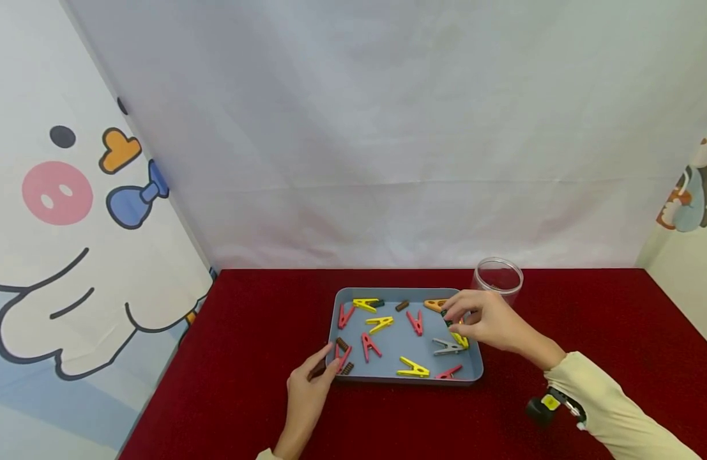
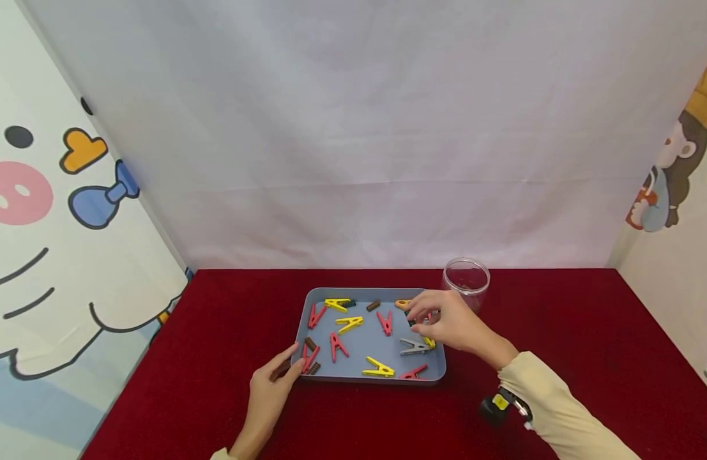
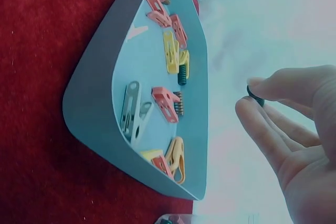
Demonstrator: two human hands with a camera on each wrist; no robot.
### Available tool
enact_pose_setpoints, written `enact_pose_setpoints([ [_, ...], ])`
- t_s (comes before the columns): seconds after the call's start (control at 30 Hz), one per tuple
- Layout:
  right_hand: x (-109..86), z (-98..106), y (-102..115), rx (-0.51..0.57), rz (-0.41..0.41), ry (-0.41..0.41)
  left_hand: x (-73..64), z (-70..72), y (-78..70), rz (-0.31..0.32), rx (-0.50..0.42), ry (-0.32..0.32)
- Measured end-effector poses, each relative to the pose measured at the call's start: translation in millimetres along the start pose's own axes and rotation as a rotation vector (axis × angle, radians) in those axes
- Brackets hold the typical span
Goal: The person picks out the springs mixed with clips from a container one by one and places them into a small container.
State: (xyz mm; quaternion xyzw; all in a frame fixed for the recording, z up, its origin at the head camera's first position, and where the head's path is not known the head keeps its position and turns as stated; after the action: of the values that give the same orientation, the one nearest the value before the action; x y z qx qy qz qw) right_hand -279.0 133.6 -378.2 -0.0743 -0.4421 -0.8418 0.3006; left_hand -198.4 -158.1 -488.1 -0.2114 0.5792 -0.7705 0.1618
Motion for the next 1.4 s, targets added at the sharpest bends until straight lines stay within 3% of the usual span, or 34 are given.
enact_pose_setpoints([
  [0.07, 0.7, 4.3, 10.6, -0.006, 0.003, -0.005, -2.8, 2.2, -10.0, 0.007, -0.015, 0.004],
  [0.23, 1.2, 7.5, -1.6, -0.014, 0.010, -0.008, -8.6, 6.5, -30.2, 0.014, -0.023, 0.001],
  [0.3, 1.1, 7.1, -13.8, -0.016, 0.010, -0.013, -8.4, 6.1, -30.2, 0.006, -0.027, 0.000],
  [0.7, 2.6, 18.1, -21.8, -0.040, -0.021, -0.037, -8.1, 2.0, -27.8, 0.009, -0.032, 0.028],
  [1.4, 8.3, 46.9, -34.1, -0.112, -0.073, -0.089, -8.4, 3.5, -33.9, -0.036, 0.010, -0.019],
])
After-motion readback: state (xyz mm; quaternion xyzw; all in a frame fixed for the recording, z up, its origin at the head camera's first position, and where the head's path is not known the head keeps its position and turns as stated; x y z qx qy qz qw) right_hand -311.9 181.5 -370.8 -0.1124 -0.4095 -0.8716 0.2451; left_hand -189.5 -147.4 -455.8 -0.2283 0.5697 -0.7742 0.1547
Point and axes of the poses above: each hand's wrist, its own x-axis towards the middle knuckle, its own z-axis out of the back of the hand, y = z × x, the point moved 8 cm from there along x, towards the middle knuckle, and after that the axes turned 12 degrees about -y, right-handed, at the moved point
